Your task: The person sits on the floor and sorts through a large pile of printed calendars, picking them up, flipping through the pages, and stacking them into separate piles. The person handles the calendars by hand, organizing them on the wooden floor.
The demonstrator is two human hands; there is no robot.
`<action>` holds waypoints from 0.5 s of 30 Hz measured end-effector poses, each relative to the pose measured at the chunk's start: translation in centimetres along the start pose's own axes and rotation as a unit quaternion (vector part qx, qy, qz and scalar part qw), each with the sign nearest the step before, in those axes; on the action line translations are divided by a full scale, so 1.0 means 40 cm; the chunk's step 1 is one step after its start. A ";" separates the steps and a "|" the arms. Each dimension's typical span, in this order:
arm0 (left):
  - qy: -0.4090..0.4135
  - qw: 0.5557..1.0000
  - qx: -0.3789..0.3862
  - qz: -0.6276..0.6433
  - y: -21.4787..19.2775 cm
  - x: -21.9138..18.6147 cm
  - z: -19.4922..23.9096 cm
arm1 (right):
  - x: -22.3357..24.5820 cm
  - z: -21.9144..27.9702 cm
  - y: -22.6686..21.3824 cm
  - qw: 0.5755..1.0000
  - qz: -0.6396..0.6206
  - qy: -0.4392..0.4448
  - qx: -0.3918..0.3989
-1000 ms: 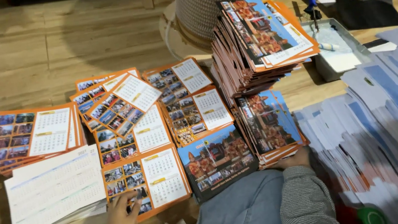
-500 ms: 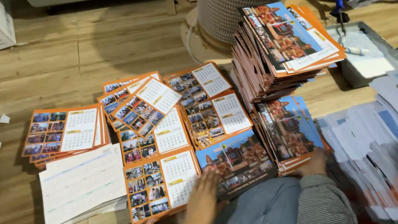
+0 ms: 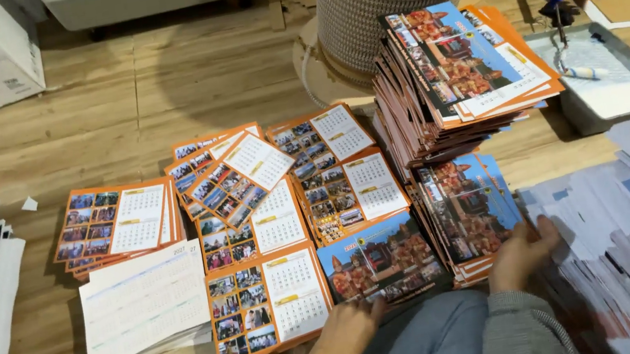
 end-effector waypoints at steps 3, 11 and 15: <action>0.005 0.997 -0.058 0.041 -0.026 0.002 0.005 | 0.066 0.077 0.026 0.981 0.023 -0.156 0.114; -0.038 0.990 -0.057 0.124 -0.018 -0.007 -0.012 | 0.054 0.133 0.074 0.902 0.184 -0.126 0.369; -0.037 0.988 -0.079 0.126 -0.013 -0.010 -0.010 | 0.088 0.160 0.085 0.867 0.238 -0.081 0.430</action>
Point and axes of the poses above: each hand's wrist, its own z-axis away from the middle knuckle, its own y-axis out of the palm, x = y × z, the point moved 1 cm from there along -z, towards the middle knuckle, and after that the axes turned 12 degrees about x, right-handed, at the moved point
